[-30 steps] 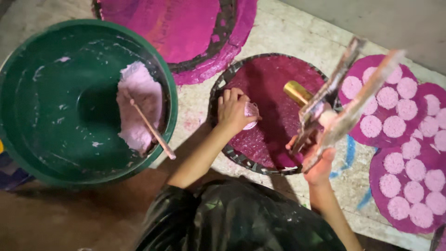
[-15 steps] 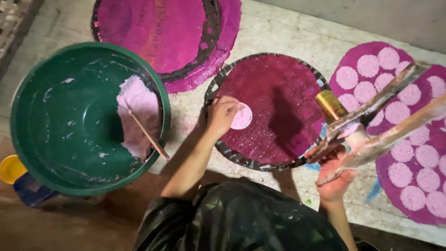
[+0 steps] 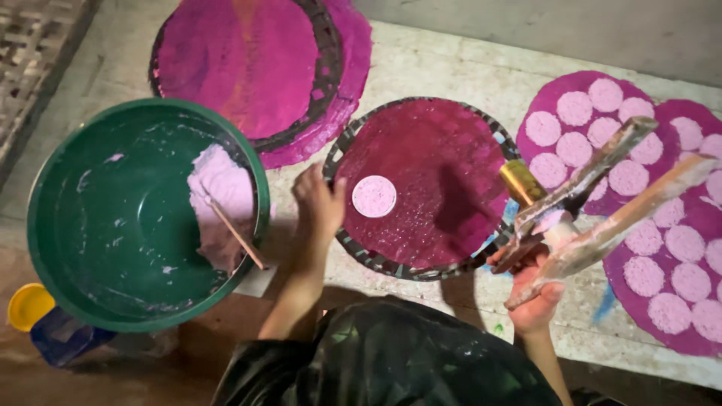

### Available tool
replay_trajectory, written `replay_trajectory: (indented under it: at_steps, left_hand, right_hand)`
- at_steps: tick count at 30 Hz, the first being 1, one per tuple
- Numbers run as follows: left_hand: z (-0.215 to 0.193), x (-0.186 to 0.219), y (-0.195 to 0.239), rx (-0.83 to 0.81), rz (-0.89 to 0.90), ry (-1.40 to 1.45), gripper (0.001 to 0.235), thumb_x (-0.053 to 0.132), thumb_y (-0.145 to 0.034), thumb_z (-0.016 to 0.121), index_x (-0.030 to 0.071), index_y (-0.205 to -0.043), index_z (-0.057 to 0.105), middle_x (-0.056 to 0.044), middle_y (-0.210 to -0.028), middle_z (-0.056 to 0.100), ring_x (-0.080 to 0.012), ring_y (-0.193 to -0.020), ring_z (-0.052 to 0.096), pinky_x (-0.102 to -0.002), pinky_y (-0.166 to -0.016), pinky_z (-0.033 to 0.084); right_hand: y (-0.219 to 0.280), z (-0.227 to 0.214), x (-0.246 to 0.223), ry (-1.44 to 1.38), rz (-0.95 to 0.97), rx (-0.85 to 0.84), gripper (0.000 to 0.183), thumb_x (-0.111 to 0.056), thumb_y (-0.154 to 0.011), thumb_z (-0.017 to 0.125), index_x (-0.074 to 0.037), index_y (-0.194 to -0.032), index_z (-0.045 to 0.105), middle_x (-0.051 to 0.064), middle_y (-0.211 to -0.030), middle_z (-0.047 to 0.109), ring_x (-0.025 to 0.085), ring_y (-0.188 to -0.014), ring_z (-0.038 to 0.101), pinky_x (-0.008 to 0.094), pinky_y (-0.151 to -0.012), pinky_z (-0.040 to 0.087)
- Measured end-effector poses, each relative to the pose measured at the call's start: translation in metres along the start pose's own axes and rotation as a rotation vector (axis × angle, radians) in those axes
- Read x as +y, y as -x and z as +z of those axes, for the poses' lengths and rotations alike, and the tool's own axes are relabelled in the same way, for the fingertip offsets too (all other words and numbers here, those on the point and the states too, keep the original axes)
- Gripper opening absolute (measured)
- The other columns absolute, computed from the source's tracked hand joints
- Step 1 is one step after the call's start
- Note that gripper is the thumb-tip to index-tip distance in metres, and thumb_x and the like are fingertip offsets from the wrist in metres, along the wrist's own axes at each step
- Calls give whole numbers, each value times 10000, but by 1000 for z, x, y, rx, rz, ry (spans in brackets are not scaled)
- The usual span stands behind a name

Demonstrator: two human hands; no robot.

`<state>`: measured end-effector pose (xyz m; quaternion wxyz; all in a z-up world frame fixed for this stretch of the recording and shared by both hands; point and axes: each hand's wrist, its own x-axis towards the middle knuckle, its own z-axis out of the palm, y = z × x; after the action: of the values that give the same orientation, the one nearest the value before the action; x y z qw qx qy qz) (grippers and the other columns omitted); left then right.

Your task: The person scoops pink paste from a green basin into a handheld metal mold, presses it, and ejects round discs onto a purple tray. The person repeats this process, filling multiple trays with the molded discs.

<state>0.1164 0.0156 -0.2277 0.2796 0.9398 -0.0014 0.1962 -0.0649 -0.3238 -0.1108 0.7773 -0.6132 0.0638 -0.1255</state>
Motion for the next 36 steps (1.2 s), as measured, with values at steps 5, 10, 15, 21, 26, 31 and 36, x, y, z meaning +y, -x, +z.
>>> replay_trajectory:
  at_steps: [5, 10, 15, 21, 26, 31, 36]
  left_hand:
    - [48, -62, 22, -207, -219, 200, 593, 135, -881, 701, 2, -1423, 501, -239, -1222, 645, -400, -1093, 625, -469, -922, 515]
    - [47, -71, 11, -504, -460, 738, 475, -32, -915, 580, 27, -1386, 598, -121, -1106, 716, -276, -943, 663, -382, -777, 500]
    - [25, -50, 9, -579, -739, 1355, 740, -103, -811, 530, 141, -1503, 432, -47, -1175, 639, -152, -955, 616, -266, -720, 484]
    - [15, -2, 51, -542, -776, 1667, 686, -89, -859, 537, 103, -1496, 367, -111, -1209, 606, -229, -1058, 624, -339, -854, 554]
    - [2, 36, 110, -509, -739, 1304, 692, -51, -854, 600, 44, -1488, 340, -124, -1300, 571, -247, -1164, 563, -390, -972, 463]
    - [-32, 76, 102, -214, -130, 445, 973, 5, -752, 786, -20, -1544, 223, -292, -1457, 366, -413, -1404, 323, -498, -1190, 244]
    - [-55, 129, 61, -561, 223, 489, 1181, 212, -666, 915, -15, -1566, 184, -267, -1526, 378, -427, -1418, 331, -517, -1183, 262]
  right_hand:
    - [2, -29, 25, 40, -105, 126, 994, -842, -883, 489, -18, -1434, 412, 140, -1207, 584, 270, -1083, 595, 413, -978, 476]
    - [-5, -56, 72, 152, -140, 256, 973, -812, -971, 370, -3, -1502, 468, 139, -977, 611, 246, -867, 587, 386, -765, 467]
    - [-5, -73, 95, -10, -172, 253, 905, -815, -959, 411, -25, -1395, 480, 116, -1120, 622, 252, -1017, 638, 427, -935, 533]
    - [1, -120, 106, -211, -136, 389, 869, -850, -937, 463, -106, -1386, 484, 114, -1116, 628, 276, -1022, 648, 463, -969, 533]
    - [13, -162, 99, -184, -201, 480, 910, -862, -921, 464, -94, -1409, 488, 73, -1188, 616, 272, -1057, 651, 530, -955, 558]
    - [31, -171, 92, -119, -241, 585, 911, -860, -943, 438, -94, -1430, 515, 81, -1200, 602, 271, -990, 643, 535, -959, 556]
    - [37, -151, 75, -188, -235, 534, 888, -849, -935, 423, -93, -1394, 503, 95, -1223, 620, 280, -1002, 640, 525, -979, 525]
